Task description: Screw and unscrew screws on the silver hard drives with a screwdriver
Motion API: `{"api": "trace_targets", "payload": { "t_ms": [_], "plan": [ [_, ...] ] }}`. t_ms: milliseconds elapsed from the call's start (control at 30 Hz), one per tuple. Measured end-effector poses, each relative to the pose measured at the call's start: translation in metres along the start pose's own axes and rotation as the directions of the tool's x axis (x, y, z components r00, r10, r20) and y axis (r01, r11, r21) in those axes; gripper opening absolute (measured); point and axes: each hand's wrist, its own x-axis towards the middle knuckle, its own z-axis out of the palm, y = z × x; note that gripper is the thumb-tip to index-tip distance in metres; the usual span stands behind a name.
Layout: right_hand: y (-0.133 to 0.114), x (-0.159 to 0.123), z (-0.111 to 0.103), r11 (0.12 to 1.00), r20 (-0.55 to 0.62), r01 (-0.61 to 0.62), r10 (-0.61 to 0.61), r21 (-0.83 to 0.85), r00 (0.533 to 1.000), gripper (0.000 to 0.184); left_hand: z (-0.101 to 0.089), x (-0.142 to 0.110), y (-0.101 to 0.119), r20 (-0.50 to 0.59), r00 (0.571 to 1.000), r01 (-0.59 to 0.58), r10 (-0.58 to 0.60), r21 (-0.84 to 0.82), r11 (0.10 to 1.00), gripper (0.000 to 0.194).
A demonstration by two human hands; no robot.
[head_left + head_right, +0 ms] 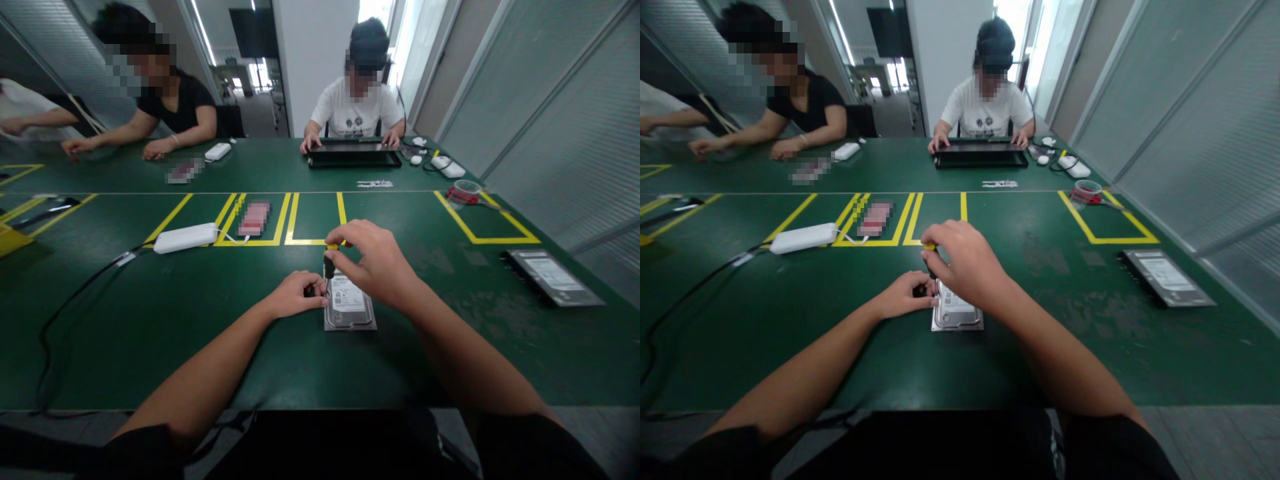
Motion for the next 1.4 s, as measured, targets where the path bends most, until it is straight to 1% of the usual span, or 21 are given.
{"api": "trace_targets", "payload": {
  "t_ms": [133, 333, 433, 567, 700, 833, 1067, 1267, 1400],
  "plan": [
    [-0.0002, -0.0006, -0.0001, 1.000, -0.007, 0.015, -0.015, 0.000, 1.000, 0.013, 0.0006, 0.0001, -0.0009, 0.003, 1.000, 0.001, -0.001, -0.006, 1.000, 0.028],
    [-0.0016, 0.0009, 0.0005, 0.999, 0.026, 0.010, -0.012, 0.052, 1.000, 0.016, 0.0006, 0.0001, -0.0017, -0.013, 1.000, -0.019, 0.019, 0.020, 1.000, 0.027],
    [-0.0017, 0.0006, 0.0007, 1.000, 0.010, 0.011, -0.012, 0.027, 1.000, 0.014, 0.0001, 0.0000, -0.0003, -0.020, 0.999, -0.026, 0.026, 0.022, 0.999, 0.027],
    [-0.0027, -0.0009, -0.0004, 1.000, -0.028, 0.001, -0.001, 0.000, 1.000, 0.014, -0.0004, -0.0003, 0.0014, -0.003, 1.000, -0.007, 0.007, -0.019, 1.000, 0.028],
    [-0.0034, -0.0006, -0.0004, 1.000, 0.007, 0.021, -0.021, 0.001, 1.000, 0.014, -0.0007, -0.0004, 0.0025, 0.007, 1.000, 0.012, -0.011, -0.028, 1.000, 0.028],
    [-0.0017, 0.0007, 0.0015, 1.000, 0.033, 0.012, -0.012, 0.009, 0.999, 0.015, -0.0011, -0.0002, 0.0034, 0.007, 1.000, 0.013, -0.013, -0.016, 1.000, 0.027],
    [-0.0009, -0.0007, 0.0029, 1.000, -0.025, 0.021, -0.021, 0.000, 0.999, 0.013, 0.0003, 0.0000, -0.0013, -0.013, 1.000, -0.008, 0.009, 0.011, 1.000, 0.028],
    [-0.0032, 0.0005, 0.0020, 0.999, -0.001, 0.022, -0.022, 0.040, 1.000, 0.013, 0.0006, 0.0001, -0.0014, 0.008, 1.000, -0.005, 0.005, -0.002, 1.000, 0.027],
    [-0.0023, 0.0013, 0.0021, 1.000, 0.006, 0.016, -0.017, 0.016, 1.000, 0.012, 0.0000, 0.0003, 0.0000, 0.002, 1.000, 0.005, -0.005, 0.010, 1.000, 0.028]
  ]
}}
